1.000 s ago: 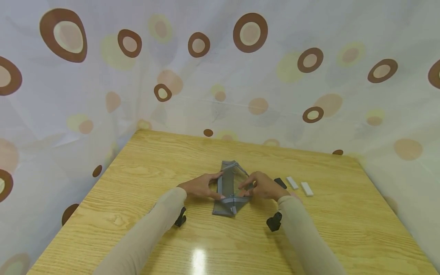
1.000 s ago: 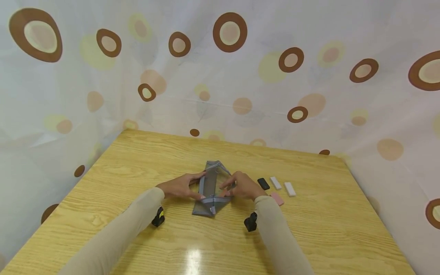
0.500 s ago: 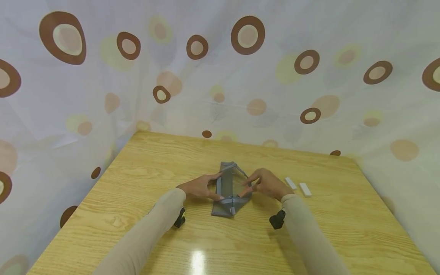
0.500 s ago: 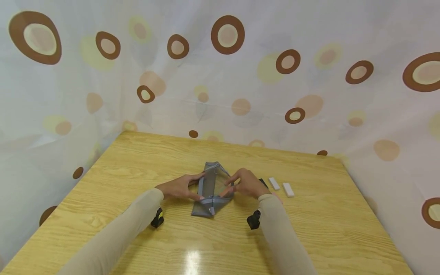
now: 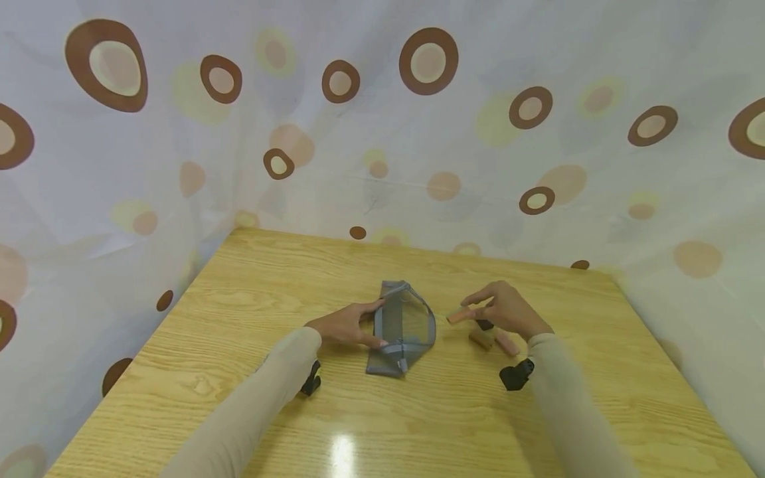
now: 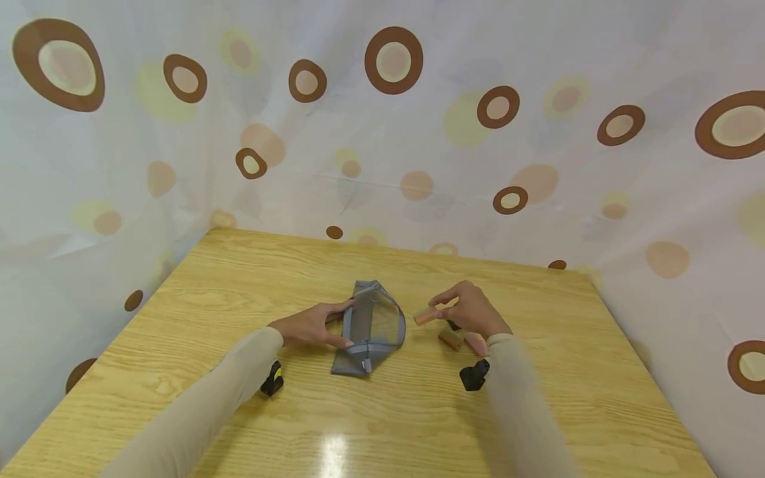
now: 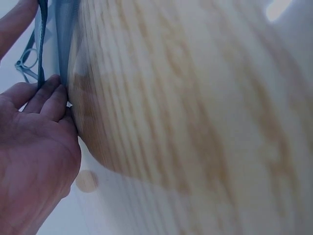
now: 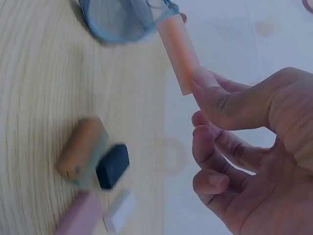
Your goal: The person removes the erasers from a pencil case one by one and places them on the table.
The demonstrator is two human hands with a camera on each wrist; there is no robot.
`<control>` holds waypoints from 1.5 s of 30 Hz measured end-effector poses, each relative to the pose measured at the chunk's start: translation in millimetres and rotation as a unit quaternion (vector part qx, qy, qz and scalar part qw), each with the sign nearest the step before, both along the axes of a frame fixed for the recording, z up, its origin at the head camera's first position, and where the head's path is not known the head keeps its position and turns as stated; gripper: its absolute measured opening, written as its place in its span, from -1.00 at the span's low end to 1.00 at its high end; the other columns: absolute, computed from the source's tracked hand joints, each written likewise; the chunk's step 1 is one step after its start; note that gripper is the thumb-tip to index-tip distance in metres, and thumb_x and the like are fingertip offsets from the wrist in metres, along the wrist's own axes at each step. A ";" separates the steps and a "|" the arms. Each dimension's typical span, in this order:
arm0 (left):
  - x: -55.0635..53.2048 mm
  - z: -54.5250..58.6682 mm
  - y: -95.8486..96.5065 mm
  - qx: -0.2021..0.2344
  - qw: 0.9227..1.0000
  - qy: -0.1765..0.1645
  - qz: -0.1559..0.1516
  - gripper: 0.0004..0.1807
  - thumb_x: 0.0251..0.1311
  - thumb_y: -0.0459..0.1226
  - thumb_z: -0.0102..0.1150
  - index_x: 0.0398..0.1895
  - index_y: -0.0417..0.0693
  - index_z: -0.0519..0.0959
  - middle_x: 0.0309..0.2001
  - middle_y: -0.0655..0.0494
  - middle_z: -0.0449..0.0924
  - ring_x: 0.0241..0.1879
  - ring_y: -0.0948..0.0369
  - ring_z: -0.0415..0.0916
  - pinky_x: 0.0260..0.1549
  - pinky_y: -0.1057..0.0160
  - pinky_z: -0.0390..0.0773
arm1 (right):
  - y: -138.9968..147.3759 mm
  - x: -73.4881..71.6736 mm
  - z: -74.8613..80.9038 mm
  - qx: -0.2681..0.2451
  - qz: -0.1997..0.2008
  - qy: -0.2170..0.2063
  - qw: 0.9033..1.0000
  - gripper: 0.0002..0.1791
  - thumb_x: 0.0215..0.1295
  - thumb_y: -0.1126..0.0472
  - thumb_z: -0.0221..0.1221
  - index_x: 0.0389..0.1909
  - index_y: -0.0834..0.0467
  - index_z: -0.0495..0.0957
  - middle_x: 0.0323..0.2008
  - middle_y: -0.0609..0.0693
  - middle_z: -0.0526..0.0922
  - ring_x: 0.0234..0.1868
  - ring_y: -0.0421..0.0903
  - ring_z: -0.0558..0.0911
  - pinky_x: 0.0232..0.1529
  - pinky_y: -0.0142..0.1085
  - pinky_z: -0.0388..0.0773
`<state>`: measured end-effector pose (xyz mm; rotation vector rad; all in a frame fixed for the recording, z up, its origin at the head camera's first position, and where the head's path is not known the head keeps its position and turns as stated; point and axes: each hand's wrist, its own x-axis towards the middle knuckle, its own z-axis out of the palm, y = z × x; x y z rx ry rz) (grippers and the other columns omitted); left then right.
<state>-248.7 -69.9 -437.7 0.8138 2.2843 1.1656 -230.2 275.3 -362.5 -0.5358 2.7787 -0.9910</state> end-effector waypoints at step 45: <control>-1.0 -0.4 -0.1 0.016 1.000 -0.023 -0.007 0.06 0.29 -0.20 0.38 0.63 -0.19 -0.14 0.61 -0.19 -0.19 0.58 -0.07 -0.15 0.52 0.03 0.02 | 137.3 60.1 -48.7 0.090 -0.169 -0.056 0.980 -0.56 0.39 0.10 0.29 0.07 0.38 0.65 0.10 0.52 0.56 0.15 0.60 0.42 -0.01 0.39 0.48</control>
